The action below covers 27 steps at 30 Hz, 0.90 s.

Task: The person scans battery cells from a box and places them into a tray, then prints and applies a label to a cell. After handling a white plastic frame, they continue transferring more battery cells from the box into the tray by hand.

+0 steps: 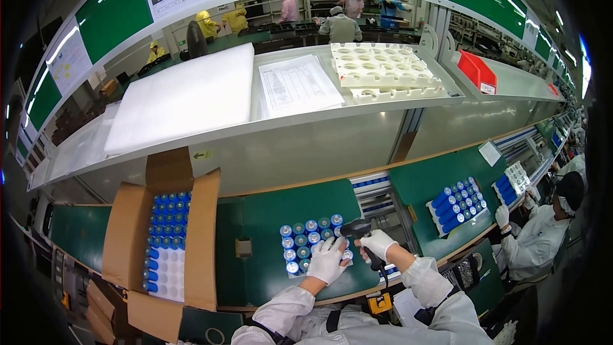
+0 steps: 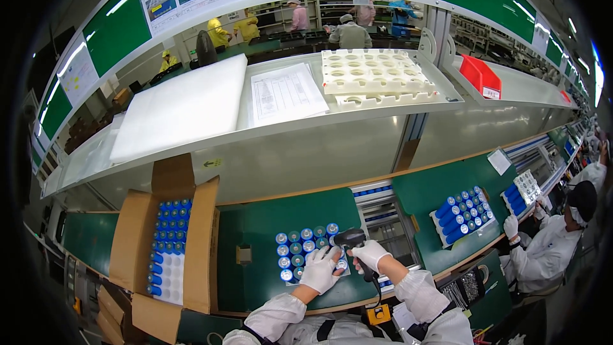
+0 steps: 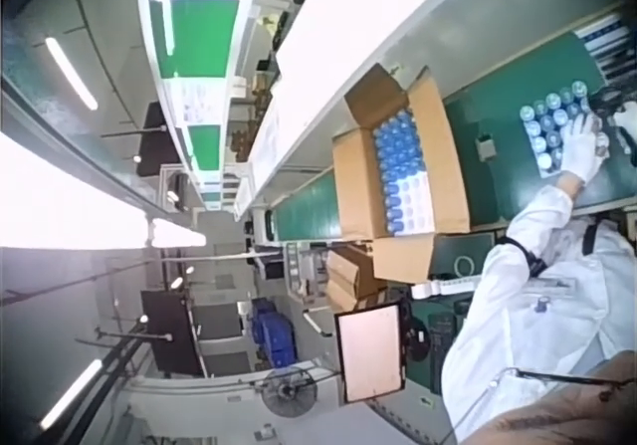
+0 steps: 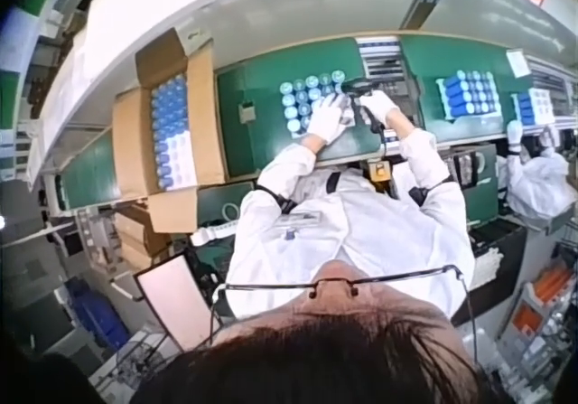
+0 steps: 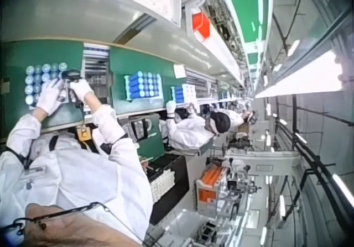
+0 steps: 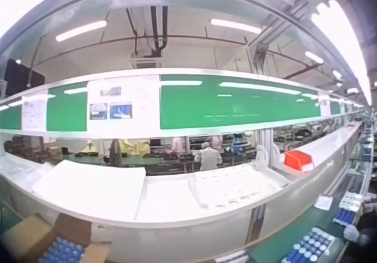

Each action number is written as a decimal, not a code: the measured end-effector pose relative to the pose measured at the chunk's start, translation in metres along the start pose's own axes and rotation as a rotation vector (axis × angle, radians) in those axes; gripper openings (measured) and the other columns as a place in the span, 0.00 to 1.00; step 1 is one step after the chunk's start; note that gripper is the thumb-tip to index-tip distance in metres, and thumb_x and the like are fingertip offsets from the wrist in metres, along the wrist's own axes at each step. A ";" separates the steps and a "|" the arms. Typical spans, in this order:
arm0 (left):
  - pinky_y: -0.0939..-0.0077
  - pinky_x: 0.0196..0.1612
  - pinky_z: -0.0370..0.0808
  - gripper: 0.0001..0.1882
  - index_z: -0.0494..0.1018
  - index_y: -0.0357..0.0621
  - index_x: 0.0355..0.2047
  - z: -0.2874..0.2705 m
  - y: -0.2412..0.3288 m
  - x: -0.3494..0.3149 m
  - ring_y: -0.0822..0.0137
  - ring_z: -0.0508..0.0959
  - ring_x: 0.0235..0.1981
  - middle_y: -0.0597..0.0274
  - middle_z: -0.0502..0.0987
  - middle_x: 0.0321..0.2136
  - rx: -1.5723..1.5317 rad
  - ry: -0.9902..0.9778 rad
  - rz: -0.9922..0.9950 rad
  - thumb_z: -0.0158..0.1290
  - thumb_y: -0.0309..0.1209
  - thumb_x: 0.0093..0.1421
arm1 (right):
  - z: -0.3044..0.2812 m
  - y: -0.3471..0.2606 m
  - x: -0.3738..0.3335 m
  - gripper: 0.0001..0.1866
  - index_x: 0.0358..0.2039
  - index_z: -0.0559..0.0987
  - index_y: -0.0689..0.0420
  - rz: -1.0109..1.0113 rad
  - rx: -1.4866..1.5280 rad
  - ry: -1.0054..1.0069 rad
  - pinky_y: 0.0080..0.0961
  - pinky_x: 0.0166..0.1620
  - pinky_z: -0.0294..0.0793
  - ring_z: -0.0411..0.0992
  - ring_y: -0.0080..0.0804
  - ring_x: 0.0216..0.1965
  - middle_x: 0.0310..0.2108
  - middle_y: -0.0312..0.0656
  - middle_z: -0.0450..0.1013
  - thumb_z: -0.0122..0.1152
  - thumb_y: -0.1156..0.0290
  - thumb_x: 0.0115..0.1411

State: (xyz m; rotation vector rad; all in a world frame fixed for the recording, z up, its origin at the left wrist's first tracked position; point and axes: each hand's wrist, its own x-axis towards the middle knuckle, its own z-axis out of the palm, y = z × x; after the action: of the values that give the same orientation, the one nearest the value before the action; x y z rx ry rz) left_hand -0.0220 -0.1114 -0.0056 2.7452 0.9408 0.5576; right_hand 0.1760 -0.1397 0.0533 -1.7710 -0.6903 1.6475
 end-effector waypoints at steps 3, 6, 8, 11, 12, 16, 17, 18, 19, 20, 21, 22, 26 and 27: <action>0.54 0.57 0.62 0.28 0.71 0.45 0.53 -0.002 0.005 -0.002 0.55 0.68 0.55 0.61 0.71 0.54 -0.007 -0.041 -0.020 0.58 0.43 0.53 | 0.000 0.014 0.002 0.08 0.32 0.77 0.61 0.044 0.024 0.008 0.29 0.21 0.74 0.72 0.30 0.18 0.20 0.41 0.72 0.61 0.69 0.58; 0.53 0.56 0.62 0.26 0.71 0.49 0.52 -0.004 0.006 0.000 0.54 0.68 0.53 0.61 0.71 0.53 -0.027 -0.034 -0.043 0.58 0.43 0.53 | 0.003 0.016 0.000 0.07 0.31 0.76 0.61 0.043 0.057 0.015 0.28 0.21 0.74 0.71 0.30 0.18 0.19 0.39 0.71 0.61 0.69 0.58; 0.53 0.55 0.63 0.24 0.72 0.51 0.51 -0.005 0.004 0.004 0.54 0.68 0.53 0.62 0.73 0.50 -0.051 -0.034 -0.076 0.56 0.41 0.54 | 0.002 0.018 -0.006 0.07 0.35 0.77 0.61 0.048 0.062 0.009 0.28 0.23 0.73 0.72 0.30 0.19 0.20 0.40 0.71 0.58 0.70 0.60; 0.52 0.53 0.65 0.21 0.73 0.52 0.50 0.008 -0.013 0.010 0.51 0.70 0.52 0.58 0.76 0.45 -0.133 -0.020 -0.142 0.54 0.37 0.55 | 0.003 0.021 -0.019 0.09 0.38 0.77 0.63 0.041 0.059 0.008 0.27 0.24 0.73 0.72 0.30 0.21 0.21 0.40 0.72 0.55 0.71 0.61; 0.54 0.52 0.66 0.20 0.74 0.52 0.49 0.018 -0.024 0.012 0.50 0.70 0.51 0.56 0.76 0.43 -0.182 -0.011 -0.184 0.54 0.36 0.55 | 0.005 0.020 -0.021 0.09 0.38 0.77 0.63 0.024 0.047 0.008 0.27 0.24 0.73 0.72 0.30 0.21 0.21 0.40 0.72 0.56 0.72 0.61; 0.59 0.50 0.68 0.20 0.76 0.56 0.48 0.026 -0.032 0.016 0.51 0.72 0.47 0.53 0.75 0.38 -0.281 0.029 -0.272 0.57 0.29 0.52 | 0.003 0.031 -0.019 0.09 0.37 0.77 0.63 0.008 0.033 0.020 0.27 0.24 0.73 0.72 0.29 0.21 0.21 0.40 0.71 0.56 0.71 0.61; 0.59 0.49 0.69 0.21 0.76 0.57 0.48 0.025 -0.030 0.017 0.51 0.72 0.46 0.54 0.75 0.38 -0.279 0.042 -0.300 0.58 0.27 0.51 | 0.003 0.031 -0.019 0.09 0.37 0.77 0.64 0.016 0.033 0.014 0.27 0.24 0.73 0.71 0.29 0.21 0.21 0.40 0.71 0.56 0.71 0.61; 0.59 0.50 0.68 0.23 0.76 0.58 0.48 0.024 -0.027 0.017 0.51 0.71 0.46 0.54 0.75 0.39 -0.319 0.031 -0.314 0.58 0.26 0.50 | 0.003 0.033 -0.019 0.09 0.37 0.77 0.64 0.024 0.033 0.007 0.27 0.24 0.72 0.71 0.29 0.21 0.21 0.40 0.71 0.56 0.71 0.60; 0.59 0.50 0.68 0.23 0.76 0.58 0.48 0.025 -0.028 0.016 0.51 0.71 0.46 0.54 0.75 0.39 -0.318 0.030 -0.315 0.58 0.26 0.50 | 0.004 0.033 -0.020 0.09 0.37 0.77 0.64 0.026 0.034 0.006 0.27 0.24 0.72 0.71 0.29 0.21 0.21 0.40 0.71 0.56 0.71 0.60; 0.60 0.47 0.68 0.23 0.76 0.56 0.46 0.027 -0.030 0.016 0.53 0.72 0.43 0.56 0.74 0.33 -0.327 0.074 -0.271 0.56 0.23 0.49 | 0.004 0.034 -0.021 0.10 0.37 0.77 0.64 0.028 0.011 0.005 0.27 0.24 0.72 0.71 0.29 0.21 0.21 0.40 0.71 0.56 0.71 0.60; 0.61 0.44 0.69 0.23 0.77 0.55 0.44 0.029 -0.031 0.016 0.55 0.72 0.40 0.59 0.73 0.28 -0.335 0.118 -0.226 0.54 0.20 0.47 | 0.004 0.035 -0.022 0.10 0.37 0.77 0.65 0.031 -0.012 0.004 0.26 0.24 0.72 0.71 0.29 0.21 0.22 0.40 0.71 0.57 0.71 0.60; 0.61 0.44 0.69 0.23 0.77 0.55 0.44 0.030 -0.033 0.016 0.55 0.72 0.40 0.59 0.73 0.28 -0.335 0.117 -0.229 0.54 0.20 0.47 | 0.005 0.036 -0.025 0.10 0.37 0.77 0.65 0.032 -0.012 0.002 0.26 0.24 0.72 0.71 0.29 0.21 0.22 0.40 0.71 0.57 0.71 0.60; 0.61 0.42 0.69 0.25 0.77 0.56 0.45 0.035 -0.034 0.013 0.55 0.71 0.38 0.61 0.72 0.26 -0.295 0.187 -0.212 0.52 0.19 0.46 | 0.004 0.046 -0.042 0.09 0.34 0.79 0.63 0.071 -0.018 0.022 0.25 0.22 0.73 0.72 0.26 0.19 0.20 0.37 0.72 0.59 0.70 0.59; 0.61 0.42 0.69 0.25 0.77 0.56 0.46 0.035 -0.034 0.012 0.55 0.71 0.38 0.60 0.72 0.27 -0.281 0.186 -0.210 0.52 0.19 0.47 | 0.005 0.050 -0.045 0.09 0.34 0.80 0.63 0.076 -0.006 0.016 0.25 0.22 0.73 0.72 0.26 0.19 0.21 0.37 0.72 0.58 0.70 0.59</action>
State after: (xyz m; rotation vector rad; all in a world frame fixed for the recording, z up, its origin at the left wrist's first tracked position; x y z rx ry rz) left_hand -0.0183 -0.0789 -0.0438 2.3440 1.0834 0.8450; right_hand 0.1656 -0.2062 0.0467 -1.8336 -0.6277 1.6806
